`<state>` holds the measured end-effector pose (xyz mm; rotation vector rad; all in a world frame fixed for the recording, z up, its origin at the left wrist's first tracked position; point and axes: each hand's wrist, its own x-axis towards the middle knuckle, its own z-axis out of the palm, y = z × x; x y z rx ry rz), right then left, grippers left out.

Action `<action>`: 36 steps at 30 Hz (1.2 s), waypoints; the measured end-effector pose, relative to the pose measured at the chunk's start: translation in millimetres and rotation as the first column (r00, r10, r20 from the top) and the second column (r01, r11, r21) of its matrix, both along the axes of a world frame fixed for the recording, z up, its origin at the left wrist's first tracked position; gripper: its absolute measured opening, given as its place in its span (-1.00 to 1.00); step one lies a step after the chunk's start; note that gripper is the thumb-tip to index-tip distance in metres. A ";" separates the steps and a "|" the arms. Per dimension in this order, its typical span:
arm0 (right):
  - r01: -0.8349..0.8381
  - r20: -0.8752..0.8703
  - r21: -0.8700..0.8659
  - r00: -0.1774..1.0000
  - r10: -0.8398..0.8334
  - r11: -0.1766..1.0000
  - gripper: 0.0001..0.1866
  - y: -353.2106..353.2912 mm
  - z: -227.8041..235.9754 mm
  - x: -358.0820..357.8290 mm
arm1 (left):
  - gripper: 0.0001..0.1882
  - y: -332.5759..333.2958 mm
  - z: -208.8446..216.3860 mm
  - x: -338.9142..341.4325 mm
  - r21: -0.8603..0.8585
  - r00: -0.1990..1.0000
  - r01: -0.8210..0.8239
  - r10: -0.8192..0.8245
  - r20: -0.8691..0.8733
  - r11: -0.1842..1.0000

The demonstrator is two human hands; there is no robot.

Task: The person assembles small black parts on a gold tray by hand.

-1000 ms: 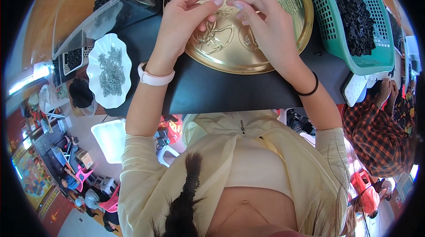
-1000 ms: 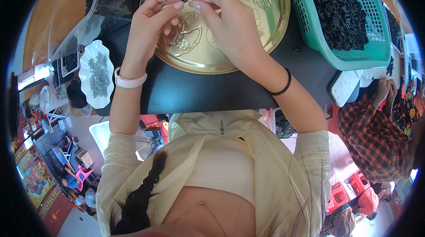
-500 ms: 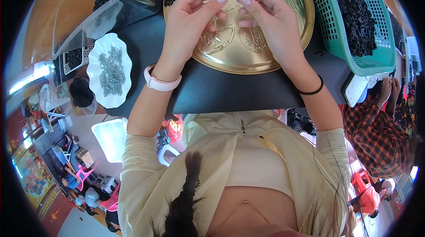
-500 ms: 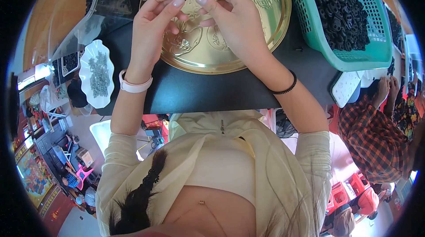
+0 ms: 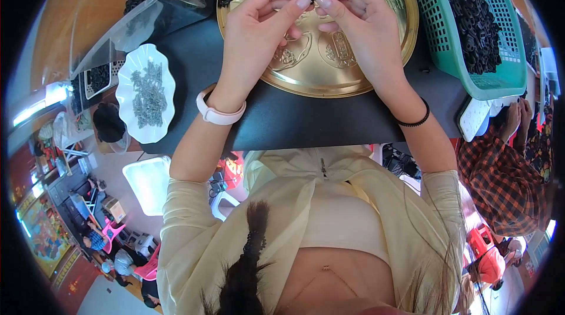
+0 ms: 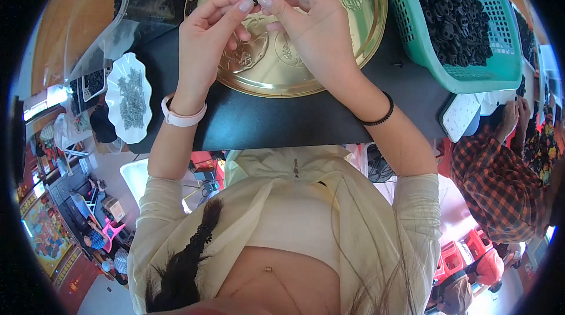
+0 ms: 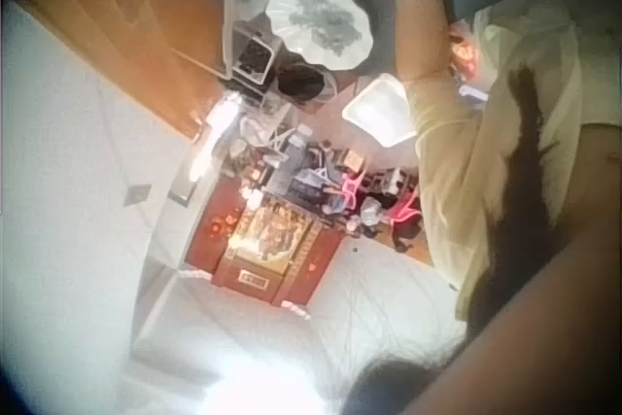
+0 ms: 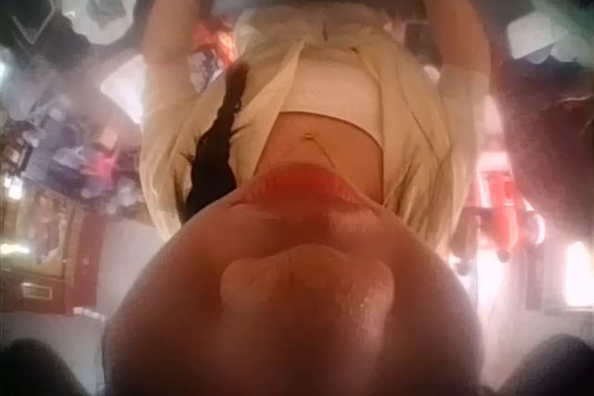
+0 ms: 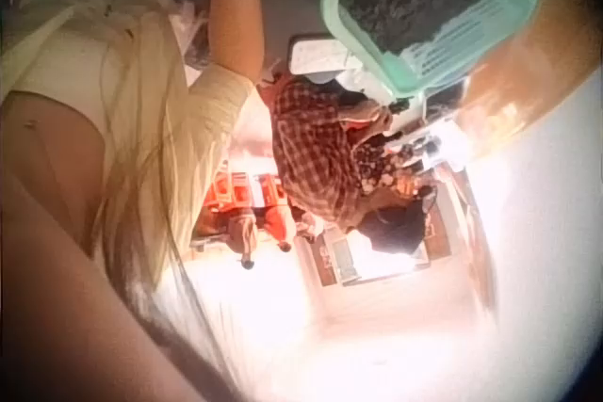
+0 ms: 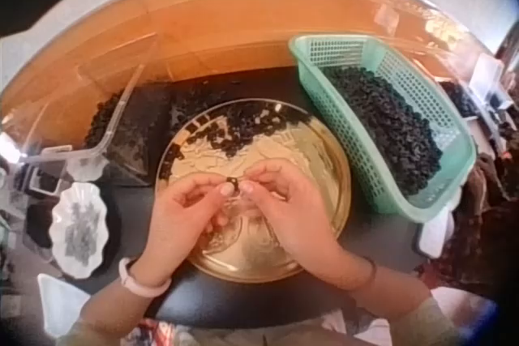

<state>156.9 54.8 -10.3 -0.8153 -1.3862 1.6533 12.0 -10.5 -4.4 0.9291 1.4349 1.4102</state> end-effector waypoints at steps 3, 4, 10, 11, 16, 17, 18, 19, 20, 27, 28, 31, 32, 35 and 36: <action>-0.013 -0.014 -0.008 1.000 0.013 1.000 -0.81 -1.2 1.2 0.1 | -0.75 0.2 0.1 -1.4 0.014 1.000 -0.011 0.011 0.002 1.000; -0.013 -0.014 -0.008 1.000 0.013 1.000 -0.81 -1.0 1.2 0.3 | -0.75 0.3 0.0 -1.6 0.016 1.000 -0.007 0.006 0.005 1.000; -0.035 -0.011 -0.039 0.999 0.034 0.999 -0.81 1.2 0.0 2.1 | -0.76 1.0 -2.0 -2.6 0.022 0.999 0.027 -0.028 0.040 0.999; -0.036 -0.005 -0.035 0.999 0.036 0.999 -0.80 1.3 -0.1 2.2 | -0.76 0.9 -1.8 -2.6 0.016 0.999 0.027 -0.027 0.040 1.000; -0.034 0.008 -0.035 0.999 0.034 0.999 -0.79 0.9 0.2 1.5 | -0.75 0.6 -2.6 -3.0 0.011 0.998 0.031 -0.031 0.050 0.999; -0.031 0.015 -0.037 0.999 0.032 0.999 -0.80 0.5 0.7 1.1 | -0.75 0.8 -2.6 -3.4 0.011 0.998 0.034 -0.035 0.059 0.999; -0.028 0.022 -0.039 0.999 0.029 0.999 -0.81 0.1 1.1 0.7 | -0.75 0.7 -1.8 -3.2 0.013 0.998 0.034 -0.035 0.057 0.999; -0.027 0.021 -0.037 0.999 0.028 0.999 -0.81 -0.4 1.0 0.6 | -0.74 0.4 -1.2 -2.3 0.009 0.999 0.029 -0.029 0.028 1.000; -0.015 0.049 0.009 0.999 0.015 1.000 -0.82 -1.0 0.6 0.4 | -0.74 0.0 -0.5 -1.2 0.006 1.000 0.024 -0.024 -0.002 1.000; -0.021 0.144 0.197 0.990 -0.008 0.980 -0.82 2.2 -8.4 1.5 | -0.78 0.5 -1.9 -2.6 0.003 0.999 0.034 -0.034 -0.001 0.999; -0.020 0.142 0.205 0.990 -0.010 0.979 -0.82 3.5 -8.0 2.6 | -0.79 0.4 -1.7 -3.1 0.013 0.999 0.053 -0.053 0.006 0.999; -0.030 0.133 0.282 0.991 -0.008 0.959 -0.78 8.0 -6.0 4.9 | -0.80 -0.5 0.7 -4.6 0.044 0.994 0.105 -0.106 0.016 0.994; -0.059 0.146 0.220 0.989 0.027 0.974 -0.77 10.0 -5.7 5.3 | -0.79 -0.4 1.5 -4.1 0.057 0.990 0.137 -0.138 0.021 0.989; -0.117 0.089 0.029 0.989 0.114 0.993 -0.76 12.5 3.1 6.7 | -0.78 2.3 3.6 -3.1 0.050 0.988 0.113 -0.117 0.099 0.992; -0.159 0.015 -0.104 0.987 0.161 0.982 -0.76 12.4 6.4 7.3 | -0.78 2.7 3.6 -3.4 0.056 0.988 0.115 -0.120 0.096 0.992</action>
